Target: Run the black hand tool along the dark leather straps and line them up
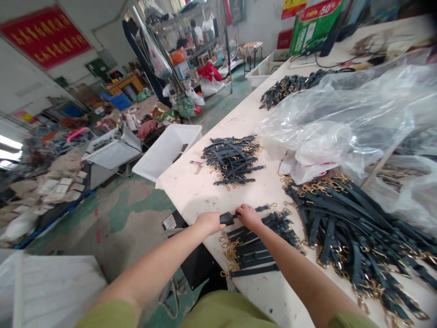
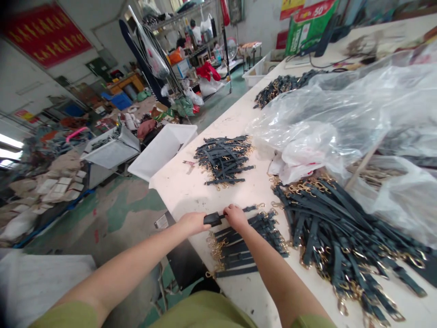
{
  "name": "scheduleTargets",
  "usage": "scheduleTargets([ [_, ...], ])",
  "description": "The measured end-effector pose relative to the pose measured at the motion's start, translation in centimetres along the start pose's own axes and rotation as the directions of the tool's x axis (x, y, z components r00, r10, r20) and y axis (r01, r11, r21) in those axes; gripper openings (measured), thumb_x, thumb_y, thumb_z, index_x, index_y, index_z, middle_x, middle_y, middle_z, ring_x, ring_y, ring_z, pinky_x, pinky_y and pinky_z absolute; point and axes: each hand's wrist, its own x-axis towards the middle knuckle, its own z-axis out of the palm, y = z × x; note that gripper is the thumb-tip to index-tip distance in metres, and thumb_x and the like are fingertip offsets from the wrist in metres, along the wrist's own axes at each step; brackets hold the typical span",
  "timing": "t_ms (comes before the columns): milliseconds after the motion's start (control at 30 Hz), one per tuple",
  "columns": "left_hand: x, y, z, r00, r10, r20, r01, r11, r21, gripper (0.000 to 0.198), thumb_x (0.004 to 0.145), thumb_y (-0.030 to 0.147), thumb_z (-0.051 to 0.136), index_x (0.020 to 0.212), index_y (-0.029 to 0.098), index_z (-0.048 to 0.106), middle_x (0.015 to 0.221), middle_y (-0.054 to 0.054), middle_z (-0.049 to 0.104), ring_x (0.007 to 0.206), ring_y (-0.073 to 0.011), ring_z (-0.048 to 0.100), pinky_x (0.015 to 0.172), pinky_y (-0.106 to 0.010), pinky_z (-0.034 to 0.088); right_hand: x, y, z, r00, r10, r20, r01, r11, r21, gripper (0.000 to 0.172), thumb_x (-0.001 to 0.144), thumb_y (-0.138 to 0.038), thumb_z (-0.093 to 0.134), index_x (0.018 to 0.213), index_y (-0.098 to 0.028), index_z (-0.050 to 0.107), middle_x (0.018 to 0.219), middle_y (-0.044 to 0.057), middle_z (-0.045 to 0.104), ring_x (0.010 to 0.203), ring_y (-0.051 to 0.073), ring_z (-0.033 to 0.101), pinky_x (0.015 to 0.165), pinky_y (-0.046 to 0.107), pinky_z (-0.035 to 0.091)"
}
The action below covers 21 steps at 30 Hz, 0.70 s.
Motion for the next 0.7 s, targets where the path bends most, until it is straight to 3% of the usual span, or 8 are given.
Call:
scheduleTargets([
  [100, -0.7, -1.1, 0.8, 1.0, -0.013, -0.008, 0.012, 1.0, -0.024, 0.048, 0.068, 0.058, 0.044, 0.099, 0.024, 0.058, 0.094, -0.006, 0.065, 0.084, -0.0233, 0.06, 0.07, -0.032, 0.046, 0.0, -0.1, -0.1, 1.0, 0.01, 0.009, -0.009, 1.0, -0.007, 0.021, 0.081, -0.025, 0.046, 0.097, -0.023, 0.059, 0.096, 0.005, 0.052, 0.091, 0.017, 0.046, 0.079, 0.025, 0.03],
  [300, -4.7, -5.8, 2.7, 0.998, -0.049, -0.051, 0.043, 0.992, -0.122, 0.044, 0.074, 0.056, 0.04, 0.107, 0.032, 0.054, 0.102, -0.001, 0.064, 0.091, -0.0201, 0.059, 0.071, -0.026, 0.045, 0.0, -0.4, -0.3, 1.0, 0.008, 0.019, -0.008, 1.0, 0.007, 0.02, 0.082, -0.025, 0.044, 0.095, -0.022, 0.06, 0.095, 0.006, 0.052, 0.092, 0.017, 0.046, 0.08, 0.025, 0.031],
  [400, -5.3, -5.6, 3.2, 0.996, -0.052, -0.07, 0.041, 0.987, -0.156, 0.044, 0.075, 0.055, 0.04, 0.111, 0.033, 0.052, 0.105, 0.001, 0.063, 0.093, -0.0193, 0.058, 0.073, -0.025, 0.044, 0.0, -0.5, -0.2, 0.999, 0.024, 0.036, -0.024, 1.0, -0.008, 0.022, 0.082, -0.025, 0.045, 0.098, -0.023, 0.06, 0.097, 0.006, 0.051, 0.094, 0.017, 0.046, 0.082, 0.025, 0.03],
  [533, -4.2, -4.3, 3.3, 0.995, -0.071, -0.064, 0.059, 0.982, -0.182, 0.046, 0.073, 0.055, 0.044, 0.111, 0.032, 0.053, 0.102, 0.0, 0.064, 0.092, -0.0197, 0.059, 0.074, -0.026, 0.045, 0.2, -0.6, -0.1, 0.998, 0.034, 0.048, -0.033, 0.999, -0.039, 0.021, 0.082, -0.025, 0.046, 0.098, -0.023, 0.06, 0.097, 0.005, 0.051, 0.094, 0.017, 0.046, 0.083, 0.025, 0.031],
  [700, -4.0, -4.9, 4.0, 0.996, -0.064, -0.066, 0.05, 0.981, -0.188, 0.045, 0.072, 0.056, 0.044, 0.109, 0.031, 0.055, 0.103, 0.0, 0.063, 0.094, -0.0198, 0.058, 0.076, -0.026, 0.044, 0.2, -0.6, 0.1, 0.999, 0.029, 0.036, -0.028, 0.999, -0.038, 0.021, 0.083, -0.025, 0.044, 0.097, -0.022, 0.059, 0.097, 0.005, 0.051, 0.094, 0.017, 0.045, 0.082, 0.025, 0.031],
])
